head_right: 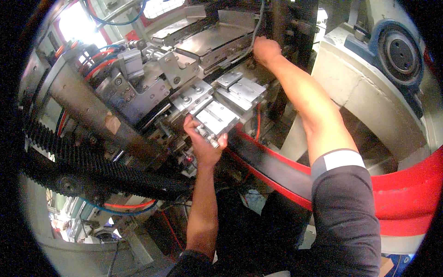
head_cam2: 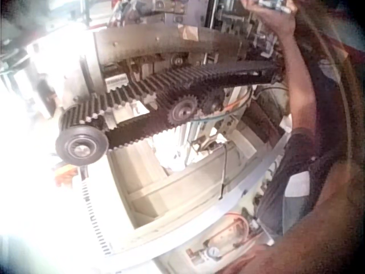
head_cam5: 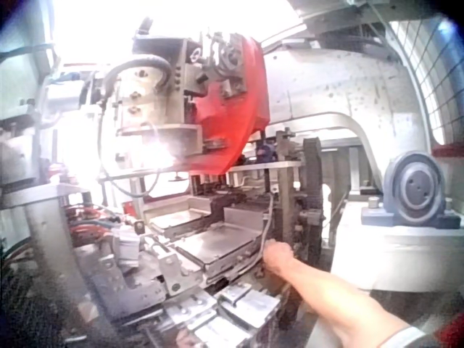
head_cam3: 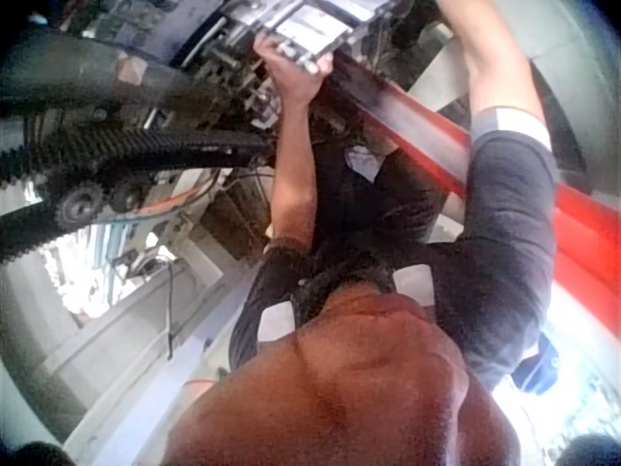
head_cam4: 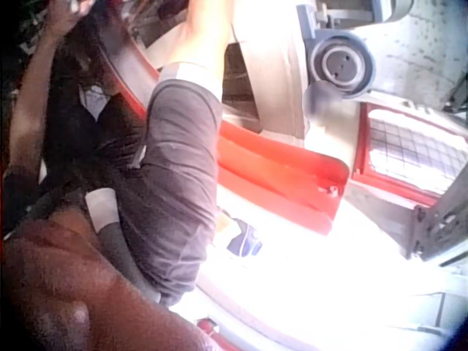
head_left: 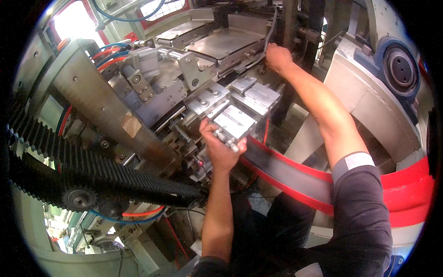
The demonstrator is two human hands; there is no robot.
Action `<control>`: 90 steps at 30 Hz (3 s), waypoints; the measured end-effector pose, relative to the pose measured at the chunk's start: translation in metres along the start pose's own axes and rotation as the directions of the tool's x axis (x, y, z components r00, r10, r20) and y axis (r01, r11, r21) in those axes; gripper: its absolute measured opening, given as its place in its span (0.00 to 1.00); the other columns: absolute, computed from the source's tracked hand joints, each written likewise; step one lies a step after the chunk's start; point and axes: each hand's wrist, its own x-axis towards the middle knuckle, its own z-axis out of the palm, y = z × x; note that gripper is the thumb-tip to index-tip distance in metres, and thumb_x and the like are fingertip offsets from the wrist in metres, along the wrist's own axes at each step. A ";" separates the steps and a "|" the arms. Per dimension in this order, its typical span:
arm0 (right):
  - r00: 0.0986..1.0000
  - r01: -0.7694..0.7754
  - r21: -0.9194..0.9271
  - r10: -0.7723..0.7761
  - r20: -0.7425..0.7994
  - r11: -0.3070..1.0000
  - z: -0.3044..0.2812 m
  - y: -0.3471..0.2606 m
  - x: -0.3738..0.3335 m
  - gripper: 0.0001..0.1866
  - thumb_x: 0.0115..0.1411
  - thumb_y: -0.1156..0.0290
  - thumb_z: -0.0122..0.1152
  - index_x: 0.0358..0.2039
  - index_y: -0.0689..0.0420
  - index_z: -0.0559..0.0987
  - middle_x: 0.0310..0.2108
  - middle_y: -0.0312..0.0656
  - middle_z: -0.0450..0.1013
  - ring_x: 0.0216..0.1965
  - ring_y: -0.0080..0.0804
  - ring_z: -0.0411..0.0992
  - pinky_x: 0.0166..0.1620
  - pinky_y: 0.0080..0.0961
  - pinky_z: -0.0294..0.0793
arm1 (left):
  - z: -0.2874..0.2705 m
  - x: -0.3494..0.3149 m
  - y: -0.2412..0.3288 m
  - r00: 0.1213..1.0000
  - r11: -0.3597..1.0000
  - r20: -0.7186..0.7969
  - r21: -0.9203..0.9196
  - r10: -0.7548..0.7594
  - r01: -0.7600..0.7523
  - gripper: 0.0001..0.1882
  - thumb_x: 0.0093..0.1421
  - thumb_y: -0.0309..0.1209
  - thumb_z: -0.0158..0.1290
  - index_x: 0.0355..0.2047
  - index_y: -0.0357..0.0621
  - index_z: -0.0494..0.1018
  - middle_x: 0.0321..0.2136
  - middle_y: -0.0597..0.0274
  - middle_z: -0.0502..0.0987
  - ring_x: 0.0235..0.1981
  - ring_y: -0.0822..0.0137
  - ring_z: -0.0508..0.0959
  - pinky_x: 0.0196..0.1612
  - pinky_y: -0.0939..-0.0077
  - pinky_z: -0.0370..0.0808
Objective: The person manipulates internal components of a large industrial machine, reaching into a narrow space to move a sliding metal module and handle cables and mechanical parts.
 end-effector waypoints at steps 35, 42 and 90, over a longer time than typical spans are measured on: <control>0.990 -0.137 -0.037 0.139 0.039 0.990 -0.019 0.008 -0.012 0.27 0.57 0.47 0.52 0.39 0.63 0.73 0.37 0.52 0.76 0.37 0.47 0.77 0.39 0.41 0.76 | 0.001 0.002 -0.002 0.998 0.999 -0.036 0.030 0.043 -0.042 0.41 0.34 0.33 0.66 0.44 0.43 0.51 0.55 0.42 0.54 0.55 0.49 0.62 0.58 0.61 0.59; 0.965 -0.170 0.028 0.160 0.208 0.985 -0.015 0.022 -0.008 0.29 0.58 0.43 0.45 0.41 0.57 0.78 0.36 0.50 0.77 0.41 0.48 0.75 0.45 0.41 0.74 | 0.002 0.003 0.001 0.998 0.999 -0.046 -0.012 0.041 -0.042 0.41 0.33 0.31 0.67 0.43 0.45 0.51 0.55 0.43 0.54 0.55 0.49 0.61 0.58 0.61 0.59; 0.980 -0.113 0.142 0.086 0.182 0.983 0.010 0.027 -0.014 0.16 0.59 0.61 0.49 0.41 0.57 0.75 0.40 0.51 0.75 0.42 0.49 0.74 0.44 0.43 0.74 | 0.001 -0.002 -0.011 0.996 0.992 -0.037 0.100 0.076 -0.072 0.41 0.38 0.36 0.62 0.49 0.42 0.51 0.56 0.46 0.53 0.55 0.57 0.60 0.58 0.64 0.57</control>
